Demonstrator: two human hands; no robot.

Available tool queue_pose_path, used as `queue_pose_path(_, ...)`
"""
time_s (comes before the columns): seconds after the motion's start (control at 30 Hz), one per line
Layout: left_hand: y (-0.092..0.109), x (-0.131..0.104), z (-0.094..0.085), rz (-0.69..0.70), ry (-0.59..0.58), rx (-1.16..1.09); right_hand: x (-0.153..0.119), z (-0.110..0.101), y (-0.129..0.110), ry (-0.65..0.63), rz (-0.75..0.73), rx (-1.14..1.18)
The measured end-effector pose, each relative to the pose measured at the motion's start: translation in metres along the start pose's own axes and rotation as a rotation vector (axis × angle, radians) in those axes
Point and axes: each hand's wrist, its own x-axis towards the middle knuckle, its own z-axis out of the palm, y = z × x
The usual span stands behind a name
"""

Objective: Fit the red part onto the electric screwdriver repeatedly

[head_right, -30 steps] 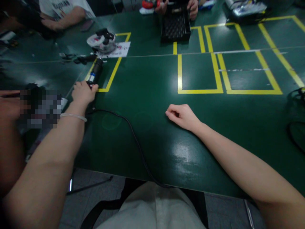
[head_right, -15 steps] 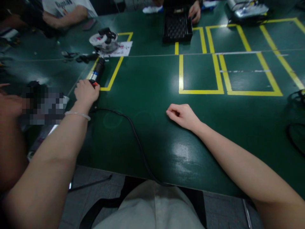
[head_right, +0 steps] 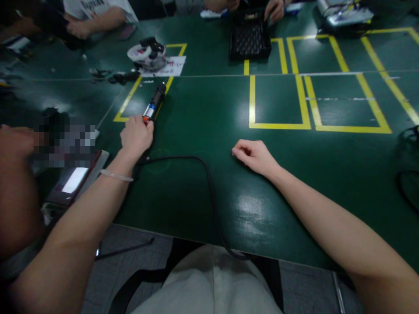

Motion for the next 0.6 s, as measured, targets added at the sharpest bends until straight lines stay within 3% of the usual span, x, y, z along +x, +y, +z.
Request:
queue_pose_path(0.33, 0.077, -0.075, -0.016, 0.325, -0.020, 0.050, 0.000, 0.001, 0.000, -0.004, 0.028, 0.056)
queue_pose_path(0.6, 0.129, -0.118, -0.019, 0.586, 0.002, -0.018, -0.005, 0.007, -0.006, 0.009, -0.124, -0.039)
